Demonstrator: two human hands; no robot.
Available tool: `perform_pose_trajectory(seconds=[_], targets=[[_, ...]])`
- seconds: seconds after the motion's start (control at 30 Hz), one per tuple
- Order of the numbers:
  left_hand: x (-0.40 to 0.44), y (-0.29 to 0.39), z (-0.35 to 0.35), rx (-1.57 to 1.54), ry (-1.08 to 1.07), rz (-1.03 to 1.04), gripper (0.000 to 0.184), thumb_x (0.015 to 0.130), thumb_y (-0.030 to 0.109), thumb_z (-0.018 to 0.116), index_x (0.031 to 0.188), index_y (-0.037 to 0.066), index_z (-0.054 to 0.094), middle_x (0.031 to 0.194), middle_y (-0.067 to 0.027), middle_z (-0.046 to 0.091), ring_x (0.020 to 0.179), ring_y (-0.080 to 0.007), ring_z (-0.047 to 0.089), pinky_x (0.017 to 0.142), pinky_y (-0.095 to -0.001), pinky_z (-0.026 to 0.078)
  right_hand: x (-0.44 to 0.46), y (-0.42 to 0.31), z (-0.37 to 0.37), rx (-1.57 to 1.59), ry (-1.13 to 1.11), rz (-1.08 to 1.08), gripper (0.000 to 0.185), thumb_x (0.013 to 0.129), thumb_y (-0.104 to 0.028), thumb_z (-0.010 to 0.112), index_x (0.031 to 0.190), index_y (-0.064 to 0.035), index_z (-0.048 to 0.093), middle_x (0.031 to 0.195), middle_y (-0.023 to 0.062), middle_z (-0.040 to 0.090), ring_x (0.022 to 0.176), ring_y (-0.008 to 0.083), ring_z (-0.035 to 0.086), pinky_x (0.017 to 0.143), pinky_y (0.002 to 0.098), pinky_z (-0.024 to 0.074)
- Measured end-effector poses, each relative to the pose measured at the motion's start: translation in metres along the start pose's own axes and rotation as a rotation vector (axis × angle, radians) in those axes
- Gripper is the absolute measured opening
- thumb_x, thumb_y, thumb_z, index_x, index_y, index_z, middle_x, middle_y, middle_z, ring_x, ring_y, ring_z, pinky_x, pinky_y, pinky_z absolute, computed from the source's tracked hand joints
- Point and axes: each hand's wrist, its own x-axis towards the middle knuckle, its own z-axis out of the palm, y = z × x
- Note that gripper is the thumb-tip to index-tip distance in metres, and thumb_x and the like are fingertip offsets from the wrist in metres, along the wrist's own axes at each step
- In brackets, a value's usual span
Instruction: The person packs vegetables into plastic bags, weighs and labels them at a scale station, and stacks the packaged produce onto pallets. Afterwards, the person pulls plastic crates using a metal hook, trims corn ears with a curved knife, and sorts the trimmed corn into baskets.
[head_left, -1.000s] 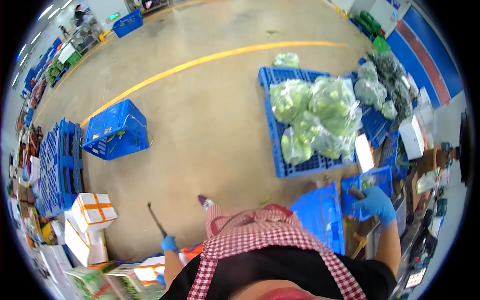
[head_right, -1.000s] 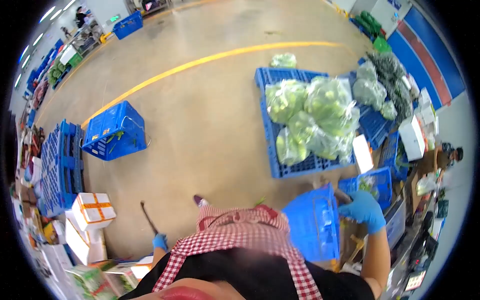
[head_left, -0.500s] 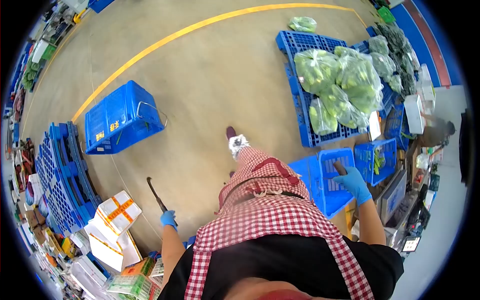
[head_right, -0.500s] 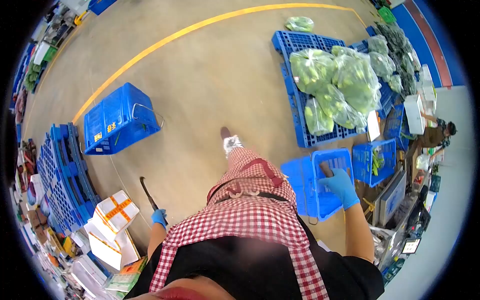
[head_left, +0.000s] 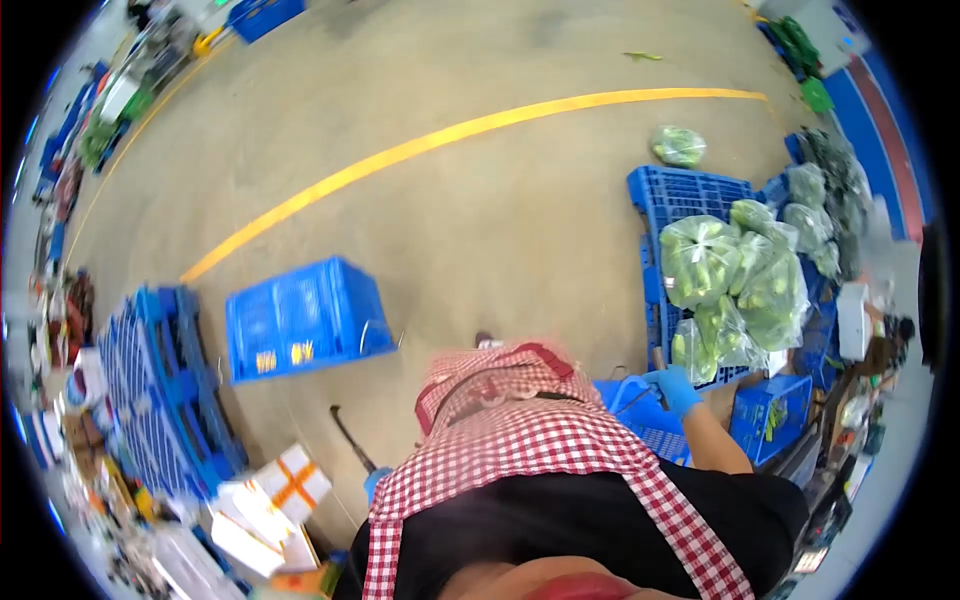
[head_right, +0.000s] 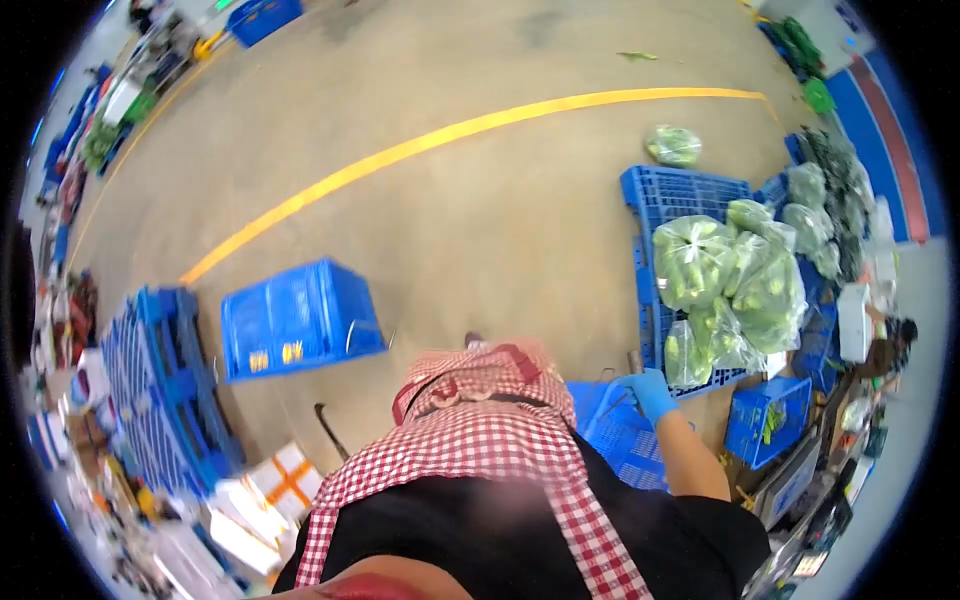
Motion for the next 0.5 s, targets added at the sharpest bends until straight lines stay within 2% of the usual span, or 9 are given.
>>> perform_pose_trajectory(seconds=[0.03, 0.13, 0.2, 0.27, 0.33, 0.37, 0.4, 0.5], targets=[[0.028, 0.015, -0.026, -0.013, 0.011, 0.026, 0.018, 0.079, 0.026, 0.051, 0.081, 0.014, 0.064, 0.076, -0.0084, 0.063, 0.07, -0.0228, 0.06, 0.061, -0.0344, 0.048, 0.012, -0.01, 0.004, 0.116, -0.014, 0.169, 0.016, 0.069, -0.009, 0.063, 0.058, -0.0058, 0.052, 0.05, 0.0034, 0.047, 0.038, 0.0137, 0.043, 0.032, 0.0281, 0.0296], [0.112, 0.063, -0.102, -0.013, 0.035, 0.111, 0.016, 0.077, 0.023, 0.052, 0.08, 0.012, 0.063, 0.073, -0.0085, 0.062, 0.067, -0.0222, 0.058, 0.059, -0.0341, 0.047, 0.022, -0.018, 0.049, 0.155, 0.018, 0.205, 0.019, 0.074, -0.013, 0.062, 0.059, -0.006, 0.054, 0.05, 0.0037, 0.048, 0.038, 0.0159, 0.045, 0.034, 0.0314, 0.0317], [0.161, 0.093, -0.163, 0.012, 0.048, 0.141, 0.015, 0.077, 0.022, 0.053, 0.079, 0.011, 0.062, 0.072, -0.0085, 0.061, 0.065, -0.0217, 0.057, 0.058, -0.0339, 0.046, 0.039, -0.024, 0.098, 0.28, 0.058, 0.194, 0.016, 0.072, -0.014, 0.065, 0.062, -0.0057, 0.055, 0.051, 0.0039, 0.047, 0.039, 0.0164, 0.044, 0.035, 0.0319, 0.0324], [0.21, 0.113, -0.227, 0.032, 0.057, 0.169, 0.014, 0.076, 0.02, 0.053, 0.078, 0.01, 0.062, 0.07, -0.0086, 0.06, 0.063, -0.0213, 0.056, 0.057, -0.0337, 0.045, 0.044, -0.059, 0.15, 0.235, 0.143, 0.156, 0.013, 0.068, -0.012, 0.066, 0.064, -0.0059, 0.055, 0.05, 0.0044, 0.045, 0.038, 0.0165, 0.042, 0.033, 0.0317, 0.0307], [0.258, 0.135, -0.304, 0.002, 0.06, 0.185, 0.013, 0.075, 0.019, 0.054, 0.077, 0.009, 0.061, 0.069, -0.0086, 0.06, 0.061, -0.0209, 0.055, 0.055, -0.0336, 0.044, 0.048, -0.106, 0.18, 0.264, 0.128, 0.182, 0.014, 0.068, -0.011, 0.065, 0.063, -0.0053, 0.054, 0.05, 0.0045, 0.047, 0.037, 0.0162, 0.042, 0.033, 0.0317, 0.0318], [0.28, 0.149, -0.344, -0.05, 0.055, 0.175, 0.012, 0.074, 0.018, 0.054, 0.077, 0.008, 0.061, 0.068, -0.0087, 0.059, 0.06, -0.0207, 0.055, 0.055, -0.0335, 0.044, 0.068, -0.106, 0.191, 0.275, 0.169, 0.16, 0.014, 0.067, -0.01, 0.065, 0.062, -0.0048, 0.054, 0.051, 0.0053, 0.049, 0.037, 0.0163, 0.043, 0.033, 0.0327, 0.033], [0.303, 0.166, -0.388, -0.132, 0.05, 0.154, 0.012, 0.074, 0.017, 0.055, 0.076, 0.007, 0.061, 0.068, -0.0087, 0.059, 0.059, -0.0204, 0.054, 0.054, -0.0334, 0.043, 0.058, -0.136, 0.2, 0.35, 0.182, 0.134, 0.014, 0.067, -0.009, 0.065, 0.062, -0.0045, 0.053, 0.052, 0.0063, 0.05, 0.038, 0.017, 0.046, 0.034, 0.0327, 0.0345], [0.375, 0.239, -0.507, -0.495, 0.011, 0.044, 0.01, 0.073, 0.014, 0.055, 0.075, 0.006, 0.06, 0.065, -0.0088, 0.058, 0.056, -0.0198, 0.053, 0.052, -0.0331, 0.042, 0.084, -0.158, 0.218, 0.408, 0.276, 0.151, 0.014, 0.067, -0.009, 0.066, 0.064, -0.0039, 0.053, 0.052, 0.0071, 0.051, 0.04, 0.0174, 0.048, 0.035, 0.0326, 0.0362]])
